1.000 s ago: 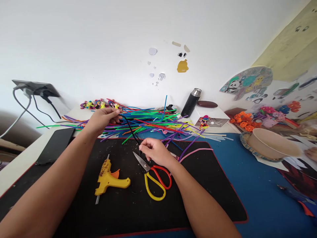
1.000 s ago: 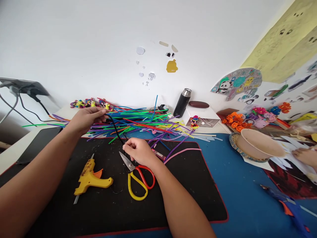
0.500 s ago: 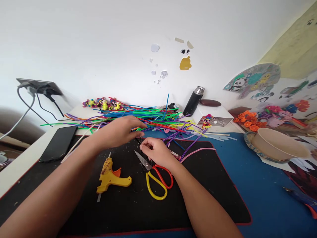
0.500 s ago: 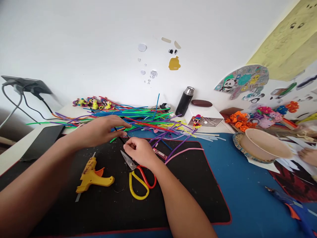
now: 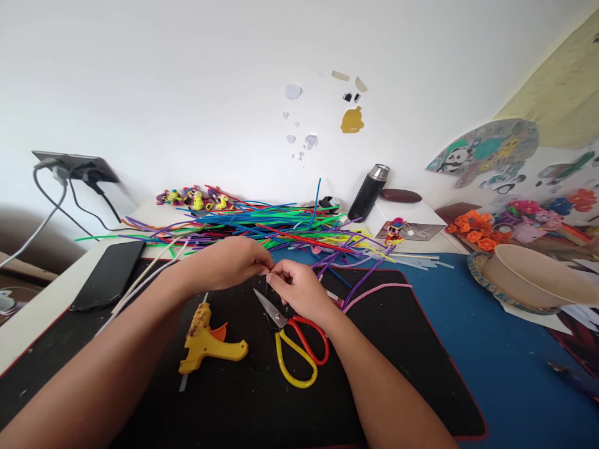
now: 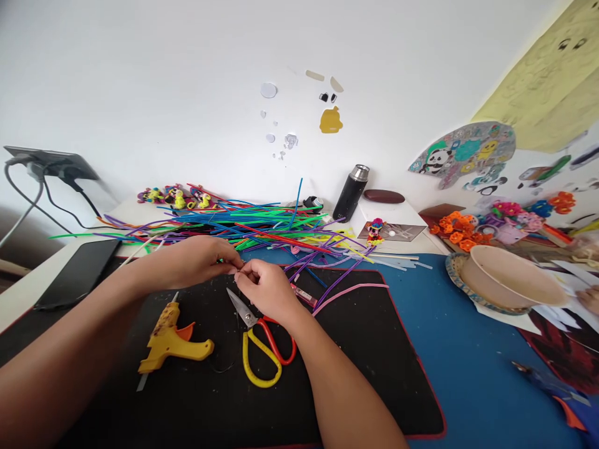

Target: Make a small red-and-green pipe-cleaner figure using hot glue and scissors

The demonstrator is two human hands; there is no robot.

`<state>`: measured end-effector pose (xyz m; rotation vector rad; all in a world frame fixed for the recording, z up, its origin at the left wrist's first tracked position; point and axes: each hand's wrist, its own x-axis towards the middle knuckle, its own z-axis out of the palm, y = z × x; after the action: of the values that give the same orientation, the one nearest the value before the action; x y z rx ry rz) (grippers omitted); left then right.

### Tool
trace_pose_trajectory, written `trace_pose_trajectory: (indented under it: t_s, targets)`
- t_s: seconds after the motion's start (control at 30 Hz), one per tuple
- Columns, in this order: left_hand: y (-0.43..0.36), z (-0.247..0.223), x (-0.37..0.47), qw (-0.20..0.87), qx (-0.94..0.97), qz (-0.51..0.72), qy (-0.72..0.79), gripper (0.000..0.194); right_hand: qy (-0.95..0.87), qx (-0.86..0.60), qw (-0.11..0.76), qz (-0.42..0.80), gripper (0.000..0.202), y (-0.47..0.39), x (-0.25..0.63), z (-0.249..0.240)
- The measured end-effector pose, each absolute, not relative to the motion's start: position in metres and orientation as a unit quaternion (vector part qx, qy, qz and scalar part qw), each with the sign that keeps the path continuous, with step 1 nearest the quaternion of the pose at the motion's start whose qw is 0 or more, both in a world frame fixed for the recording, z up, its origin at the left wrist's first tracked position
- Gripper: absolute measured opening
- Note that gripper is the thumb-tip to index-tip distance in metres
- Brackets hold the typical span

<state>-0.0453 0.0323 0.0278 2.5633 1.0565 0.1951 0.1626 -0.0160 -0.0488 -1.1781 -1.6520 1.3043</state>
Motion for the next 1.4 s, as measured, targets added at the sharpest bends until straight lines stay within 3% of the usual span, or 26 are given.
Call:
trace_pose_trajectory:
  t_s: [0.23, 0.6, 1.4]
  targets:
    - [0.032, 0.042, -0.041, 0.19, 0.896, -0.007, 0.4, 0.03, -0.61, -0.451, 0.373, 0.534, 0.018, -0.013, 0.164, -0.05]
    - [0.04, 0.046, -0.057, 0.167, 0.877, 0.096, 0.439, 0.039, -0.514, -0.45, 0.468, 0.561, 0.031, -0.002, 0.17, -0.048]
    - [0.037, 0.044, -0.048, 0.171, 0.871, 0.043, 0.458, 0.045, -0.533, -0.436, 0.484, 0.54, 0.038, -0.004, 0.17, -0.048]
